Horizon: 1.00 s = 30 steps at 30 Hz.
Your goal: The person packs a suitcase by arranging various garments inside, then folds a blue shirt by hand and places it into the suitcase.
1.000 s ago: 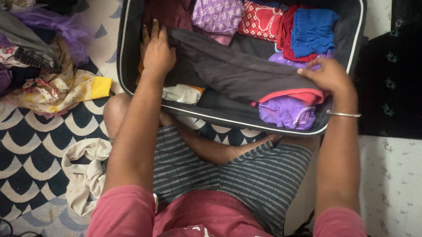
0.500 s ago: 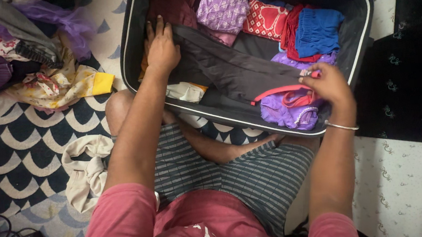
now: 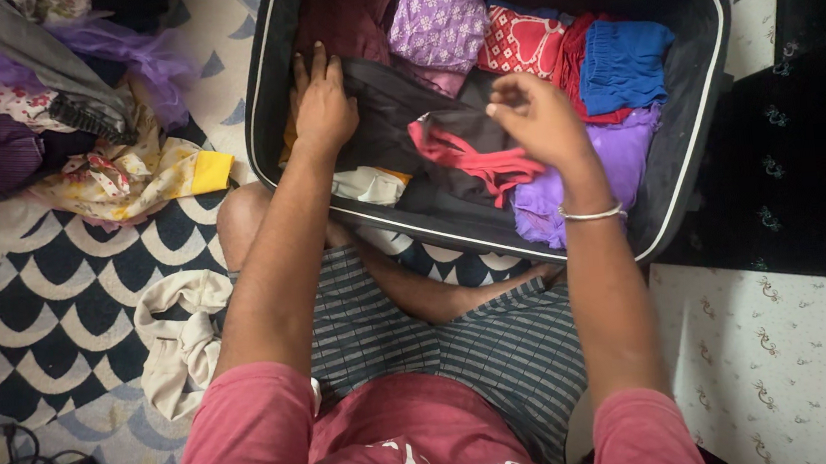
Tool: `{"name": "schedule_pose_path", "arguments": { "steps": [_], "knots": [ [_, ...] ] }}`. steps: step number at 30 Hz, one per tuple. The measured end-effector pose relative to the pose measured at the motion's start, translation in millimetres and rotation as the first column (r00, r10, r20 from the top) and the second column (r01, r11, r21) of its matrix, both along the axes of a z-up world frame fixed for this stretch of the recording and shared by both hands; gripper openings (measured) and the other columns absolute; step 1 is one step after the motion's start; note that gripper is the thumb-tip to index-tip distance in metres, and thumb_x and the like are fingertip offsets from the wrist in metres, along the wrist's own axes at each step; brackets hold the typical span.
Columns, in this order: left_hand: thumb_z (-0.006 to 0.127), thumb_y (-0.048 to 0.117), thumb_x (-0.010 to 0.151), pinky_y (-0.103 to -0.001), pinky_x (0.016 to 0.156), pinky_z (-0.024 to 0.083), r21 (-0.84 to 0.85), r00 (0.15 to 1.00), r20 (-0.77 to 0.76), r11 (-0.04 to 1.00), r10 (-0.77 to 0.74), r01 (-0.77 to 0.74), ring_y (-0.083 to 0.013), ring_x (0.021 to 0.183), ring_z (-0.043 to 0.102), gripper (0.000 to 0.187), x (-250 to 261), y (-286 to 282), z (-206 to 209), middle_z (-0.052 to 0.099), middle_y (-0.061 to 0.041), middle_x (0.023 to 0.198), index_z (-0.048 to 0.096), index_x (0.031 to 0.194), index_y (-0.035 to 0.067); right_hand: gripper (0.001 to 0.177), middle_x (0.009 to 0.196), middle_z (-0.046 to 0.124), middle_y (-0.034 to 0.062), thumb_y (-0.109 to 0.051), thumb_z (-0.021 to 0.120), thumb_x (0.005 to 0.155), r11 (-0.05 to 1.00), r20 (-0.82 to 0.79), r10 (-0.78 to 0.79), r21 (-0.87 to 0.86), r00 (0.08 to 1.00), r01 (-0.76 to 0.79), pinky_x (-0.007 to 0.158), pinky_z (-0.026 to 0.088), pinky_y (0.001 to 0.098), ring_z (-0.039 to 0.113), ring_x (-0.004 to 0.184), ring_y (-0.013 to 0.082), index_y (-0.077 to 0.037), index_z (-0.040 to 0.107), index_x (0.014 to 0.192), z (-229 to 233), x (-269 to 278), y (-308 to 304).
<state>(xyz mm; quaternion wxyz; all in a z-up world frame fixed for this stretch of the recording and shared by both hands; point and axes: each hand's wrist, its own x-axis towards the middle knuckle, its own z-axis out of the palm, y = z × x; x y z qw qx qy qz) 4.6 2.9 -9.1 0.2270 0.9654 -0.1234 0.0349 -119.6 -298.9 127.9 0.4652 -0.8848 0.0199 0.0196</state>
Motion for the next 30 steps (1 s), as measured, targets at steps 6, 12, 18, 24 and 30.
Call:
{"name": "schedule_pose_path", "arguments": {
  "steps": [6, 12, 18, 24, 30],
  "knots": [
    [0.080, 0.019, 0.082, -0.063, 0.112, 0.035, -0.013, 1.000, -0.031, 1.000, 0.002, -0.002, -0.0464, 0.150, 0.022, 0.073, 0, -1, 0, 0.028, -0.014, 0.165, 0.049, 0.147, 0.004, 0.032, 0.110, 0.076, 0.0140, -0.018, 0.083, 0.091, 0.933, 0.047, -0.013, -0.359, 0.999, 0.029, 0.090, 0.056, 0.0364, 0.074, 0.102, 0.0257, -0.001, 0.071, 0.116, -54, -18, -72],
    [0.078, 0.017, 0.083, -0.066, 0.110, 0.033, -0.050, 0.999, -0.039, 0.999, 0.006, -0.008, -0.0474, 0.151, 0.020, 0.071, 1, -2, -4, 0.027, -0.015, 0.167, 0.050, 0.147, 0.004, 0.055, 0.116, 0.068, 0.0175, -0.021, 0.087, 0.075, 0.892, 0.000, 0.012, -0.453, 1.000, -0.011, 0.094, 0.052, 0.0433, 0.067, 0.109, 0.0343, -0.006, 0.069, 0.125, -83, -43, -74],
    [0.082, 0.030, 0.084, -0.063, 0.116, 0.031, -0.029, 0.910, 0.402, 0.992, -0.100, 0.122, -0.0510, 0.147, 0.029, 0.065, -20, -10, 30, 0.036, -0.022, 0.161, 0.057, 0.138, 0.004, 0.070, 0.132, 0.056, 0.0201, -0.026, 0.087, 0.071, 0.794, -0.156, -0.035, -0.604, 0.987, -0.067, 0.096, 0.050, 0.0493, 0.061, 0.116, 0.0410, -0.016, 0.063, 0.136, -85, -47, -51],
    [0.074, 0.030, 0.075, -0.054, 0.108, 0.039, 0.226, 0.665, 0.307, 0.731, -0.681, 0.644, -0.0417, 0.134, 0.044, 0.042, -51, -62, 33, 0.055, -0.017, 0.142, 0.072, 0.115, 0.016, 0.071, 0.135, 0.056, 0.0204, -0.026, 0.087, 0.070, 0.769, -0.107, -0.050, -0.639, 0.993, -0.030, 0.097, 0.050, 0.0499, 0.061, 0.117, 0.0417, -0.013, 0.062, 0.136, -91, -42, -59],
    [0.064, 0.026, 0.087, -0.047, 0.101, 0.042, 0.479, 0.721, 0.009, 0.636, -0.692, 0.605, -0.0363, 0.127, 0.049, 0.024, -53, -93, 8, 0.059, -0.012, 0.134, 0.078, 0.105, 0.018, 0.069, 0.131, 0.057, 0.0211, -0.029, 0.087, 0.068, 0.787, -0.220, -0.114, -0.615, 0.969, -0.047, 0.097, 0.051, 0.0492, 0.062, 0.116, 0.0403, -0.014, 0.065, 0.132, -94, -46, -64]
  ]
}}
